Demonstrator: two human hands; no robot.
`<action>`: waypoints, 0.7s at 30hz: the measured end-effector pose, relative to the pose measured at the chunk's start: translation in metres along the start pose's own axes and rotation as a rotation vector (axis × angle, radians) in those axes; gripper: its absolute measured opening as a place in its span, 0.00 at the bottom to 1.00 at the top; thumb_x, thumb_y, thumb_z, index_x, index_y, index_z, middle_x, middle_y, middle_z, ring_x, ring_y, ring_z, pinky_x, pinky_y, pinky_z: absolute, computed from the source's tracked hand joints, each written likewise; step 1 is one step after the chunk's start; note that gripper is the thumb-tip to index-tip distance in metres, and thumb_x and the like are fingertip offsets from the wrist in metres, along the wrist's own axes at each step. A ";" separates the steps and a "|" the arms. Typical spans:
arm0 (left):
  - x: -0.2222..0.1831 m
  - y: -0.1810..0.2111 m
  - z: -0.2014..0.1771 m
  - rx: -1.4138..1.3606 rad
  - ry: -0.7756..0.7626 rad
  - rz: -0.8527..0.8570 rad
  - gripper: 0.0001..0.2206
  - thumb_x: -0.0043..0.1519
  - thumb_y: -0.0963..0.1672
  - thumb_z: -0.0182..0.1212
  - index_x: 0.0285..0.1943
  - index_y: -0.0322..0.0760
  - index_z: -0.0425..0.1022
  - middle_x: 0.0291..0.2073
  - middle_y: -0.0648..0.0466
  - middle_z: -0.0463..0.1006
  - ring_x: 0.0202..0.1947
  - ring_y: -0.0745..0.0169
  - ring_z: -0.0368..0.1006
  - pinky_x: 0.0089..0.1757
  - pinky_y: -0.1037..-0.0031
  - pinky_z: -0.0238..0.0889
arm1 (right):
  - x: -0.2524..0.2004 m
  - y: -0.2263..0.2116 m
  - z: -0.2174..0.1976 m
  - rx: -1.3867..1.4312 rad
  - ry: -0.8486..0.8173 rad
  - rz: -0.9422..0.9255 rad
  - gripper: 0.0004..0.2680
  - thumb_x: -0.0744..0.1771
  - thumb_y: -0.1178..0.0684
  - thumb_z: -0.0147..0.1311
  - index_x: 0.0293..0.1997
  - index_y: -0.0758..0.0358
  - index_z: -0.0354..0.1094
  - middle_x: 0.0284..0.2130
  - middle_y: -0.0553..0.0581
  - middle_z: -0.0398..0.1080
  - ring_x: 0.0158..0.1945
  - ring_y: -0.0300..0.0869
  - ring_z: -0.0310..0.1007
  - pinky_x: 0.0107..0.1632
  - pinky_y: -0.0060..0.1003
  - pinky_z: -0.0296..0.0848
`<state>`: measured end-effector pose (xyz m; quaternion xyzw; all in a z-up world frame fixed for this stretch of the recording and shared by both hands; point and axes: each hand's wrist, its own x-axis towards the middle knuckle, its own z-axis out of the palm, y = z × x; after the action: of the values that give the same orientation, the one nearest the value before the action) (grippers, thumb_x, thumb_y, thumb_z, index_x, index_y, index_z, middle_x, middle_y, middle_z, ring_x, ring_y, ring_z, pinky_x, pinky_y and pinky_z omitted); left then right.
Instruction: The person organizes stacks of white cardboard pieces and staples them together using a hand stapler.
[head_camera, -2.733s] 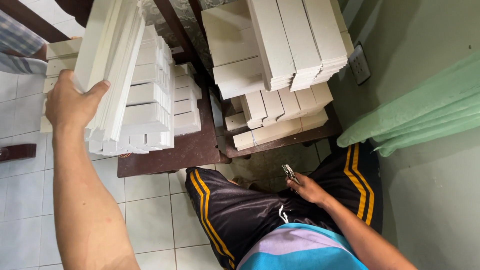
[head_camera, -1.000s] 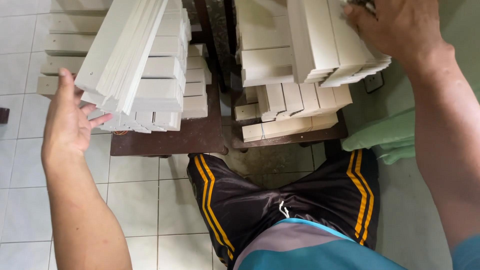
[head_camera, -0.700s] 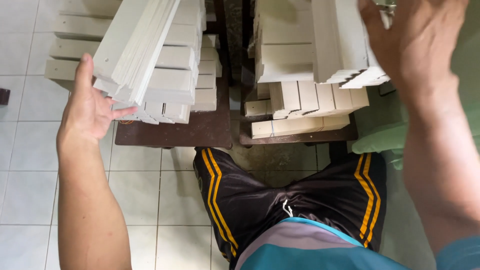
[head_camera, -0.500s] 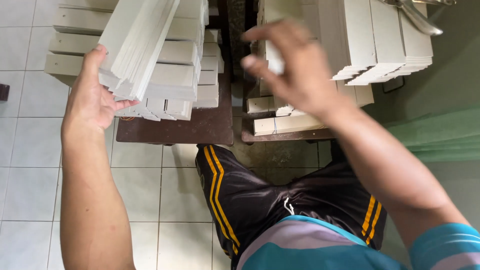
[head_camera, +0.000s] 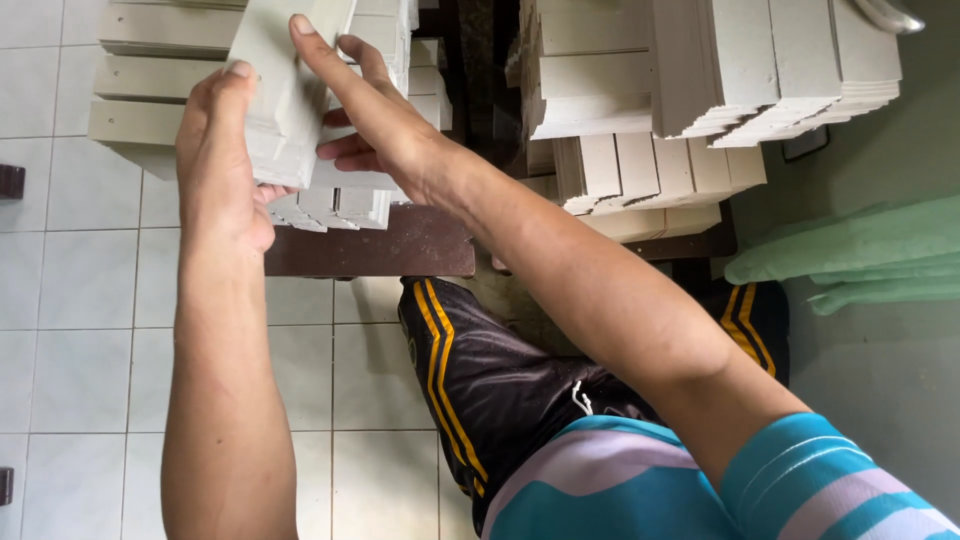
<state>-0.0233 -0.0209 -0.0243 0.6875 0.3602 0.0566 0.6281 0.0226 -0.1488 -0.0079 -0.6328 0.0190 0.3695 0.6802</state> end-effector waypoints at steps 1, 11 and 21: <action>0.000 -0.003 0.002 -0.014 0.013 0.013 0.17 0.50 0.58 0.54 0.44 0.60 0.72 0.40 0.69 0.77 0.40 0.71 0.76 0.34 0.74 0.65 | 0.001 0.001 0.001 0.016 0.015 0.009 0.51 0.43 0.23 0.34 0.77 0.43 0.38 0.64 0.61 0.61 0.33 0.41 0.66 0.49 0.35 0.74; -0.019 -0.028 0.021 -0.119 0.028 0.135 0.20 0.54 0.56 0.50 0.51 0.50 0.71 0.43 0.62 0.79 0.42 0.69 0.76 0.31 0.74 0.67 | -0.007 0.014 -0.005 0.024 -0.008 -0.050 0.52 0.46 0.24 0.40 0.79 0.44 0.27 0.67 0.62 0.63 0.66 0.50 0.64 0.63 0.46 0.59; -0.075 -0.100 0.033 -0.310 -0.024 0.641 0.20 0.66 0.50 0.54 0.64 0.39 0.65 0.57 0.49 0.74 0.54 0.60 0.72 0.48 0.70 0.71 | -0.039 0.058 -0.024 -0.008 -0.087 -0.342 0.42 0.55 0.26 0.51 0.75 0.44 0.33 0.63 0.61 0.67 0.59 0.47 0.71 0.62 0.45 0.73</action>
<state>-0.1029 -0.0958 -0.0933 0.6626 0.1060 0.2966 0.6795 -0.0255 -0.1930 -0.0429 -0.6130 -0.1196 0.2755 0.7307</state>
